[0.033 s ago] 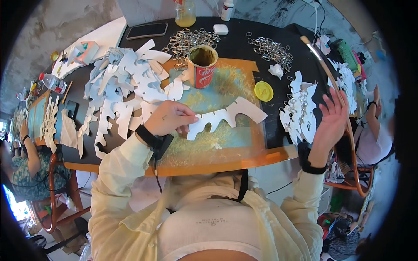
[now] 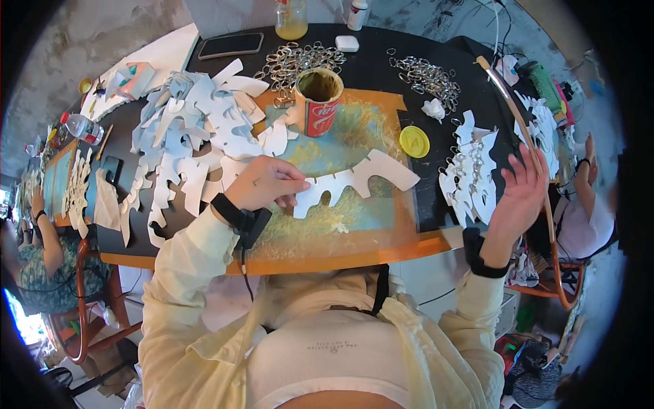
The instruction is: The recorder is applying yellow glue using a brush to white leather or synthetic shoe upper components at a workstation.
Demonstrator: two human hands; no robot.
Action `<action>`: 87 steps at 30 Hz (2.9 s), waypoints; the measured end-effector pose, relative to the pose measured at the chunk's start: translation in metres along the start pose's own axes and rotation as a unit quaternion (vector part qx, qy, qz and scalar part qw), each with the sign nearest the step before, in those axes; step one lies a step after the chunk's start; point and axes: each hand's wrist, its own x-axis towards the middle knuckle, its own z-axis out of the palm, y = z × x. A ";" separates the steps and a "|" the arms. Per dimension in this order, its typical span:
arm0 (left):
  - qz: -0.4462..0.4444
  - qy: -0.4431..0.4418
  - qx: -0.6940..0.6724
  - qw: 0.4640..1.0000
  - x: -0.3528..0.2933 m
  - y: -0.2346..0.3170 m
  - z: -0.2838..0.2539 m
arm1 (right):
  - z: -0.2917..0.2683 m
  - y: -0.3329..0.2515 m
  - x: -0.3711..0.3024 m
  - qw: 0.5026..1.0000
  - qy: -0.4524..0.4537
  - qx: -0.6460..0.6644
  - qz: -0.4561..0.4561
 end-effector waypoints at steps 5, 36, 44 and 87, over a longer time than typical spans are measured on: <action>-0.009 -0.036 -0.061 0.997 0.002 -0.008 -0.003 | 0.024 -0.020 -0.032 0.994 -0.024 0.103 0.037; -0.012 -0.066 -0.083 0.994 0.005 -0.016 -0.012 | 0.046 0.004 -0.137 0.888 -0.426 -0.085 -0.151; -0.013 -0.064 -0.088 0.994 0.005 -0.016 -0.012 | 0.054 0.002 -0.131 0.868 -0.461 -0.104 -0.154; 0.004 -0.066 -0.091 0.994 0.006 -0.018 -0.012 | 0.063 0.001 -0.124 0.888 -0.426 -0.103 -0.140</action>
